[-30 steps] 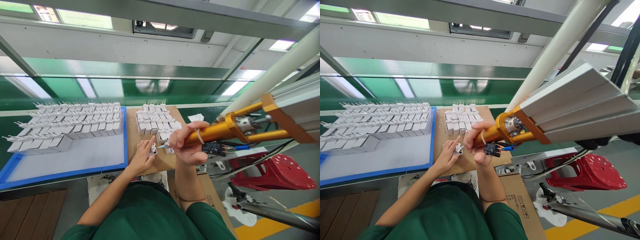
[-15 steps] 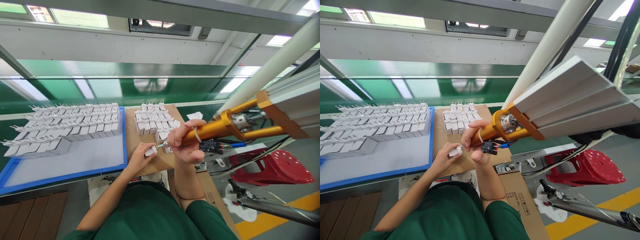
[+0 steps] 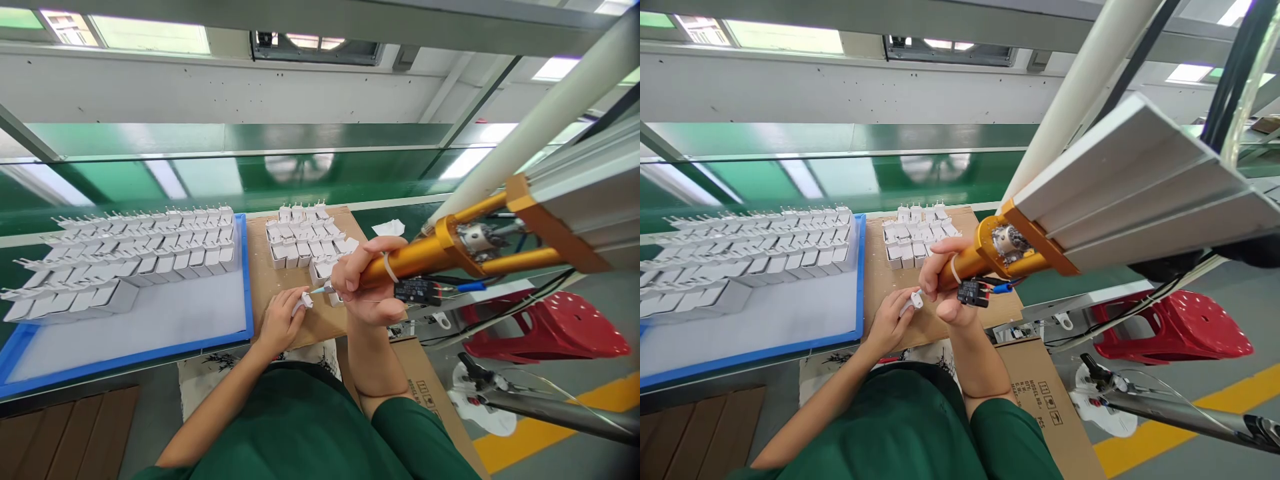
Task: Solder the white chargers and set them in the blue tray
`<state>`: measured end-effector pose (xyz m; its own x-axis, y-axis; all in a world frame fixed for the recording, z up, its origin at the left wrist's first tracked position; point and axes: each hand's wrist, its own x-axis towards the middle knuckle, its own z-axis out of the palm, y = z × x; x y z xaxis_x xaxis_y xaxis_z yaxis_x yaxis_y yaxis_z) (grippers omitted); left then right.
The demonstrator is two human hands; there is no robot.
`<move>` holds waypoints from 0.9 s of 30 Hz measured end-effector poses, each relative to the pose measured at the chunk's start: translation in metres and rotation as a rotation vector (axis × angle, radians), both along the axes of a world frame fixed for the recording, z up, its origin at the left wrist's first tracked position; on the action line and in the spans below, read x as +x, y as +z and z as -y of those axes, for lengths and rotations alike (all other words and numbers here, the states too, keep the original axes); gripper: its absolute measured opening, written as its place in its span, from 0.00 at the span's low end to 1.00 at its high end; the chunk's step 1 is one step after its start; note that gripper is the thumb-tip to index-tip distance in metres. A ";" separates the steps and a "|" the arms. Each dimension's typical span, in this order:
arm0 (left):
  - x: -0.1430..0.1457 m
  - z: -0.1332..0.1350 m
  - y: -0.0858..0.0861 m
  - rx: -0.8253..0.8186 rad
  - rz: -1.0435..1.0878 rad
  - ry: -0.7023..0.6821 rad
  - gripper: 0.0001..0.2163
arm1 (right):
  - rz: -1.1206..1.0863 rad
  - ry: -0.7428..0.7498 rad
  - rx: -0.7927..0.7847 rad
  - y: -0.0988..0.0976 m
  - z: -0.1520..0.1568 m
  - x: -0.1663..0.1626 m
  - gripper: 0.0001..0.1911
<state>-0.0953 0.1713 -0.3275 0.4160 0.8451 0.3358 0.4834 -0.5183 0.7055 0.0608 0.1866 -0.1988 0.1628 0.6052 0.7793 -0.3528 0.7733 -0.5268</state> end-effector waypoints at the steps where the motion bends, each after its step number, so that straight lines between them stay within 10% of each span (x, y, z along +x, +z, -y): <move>1: 0.000 0.000 0.000 -0.009 0.010 0.008 0.16 | 0.006 -0.011 -0.013 0.000 0.001 0.000 0.26; 27: 0.008 -0.016 0.006 -0.627 0.480 -0.070 0.18 | 0.011 -0.016 0.006 0.000 -0.002 -0.001 0.25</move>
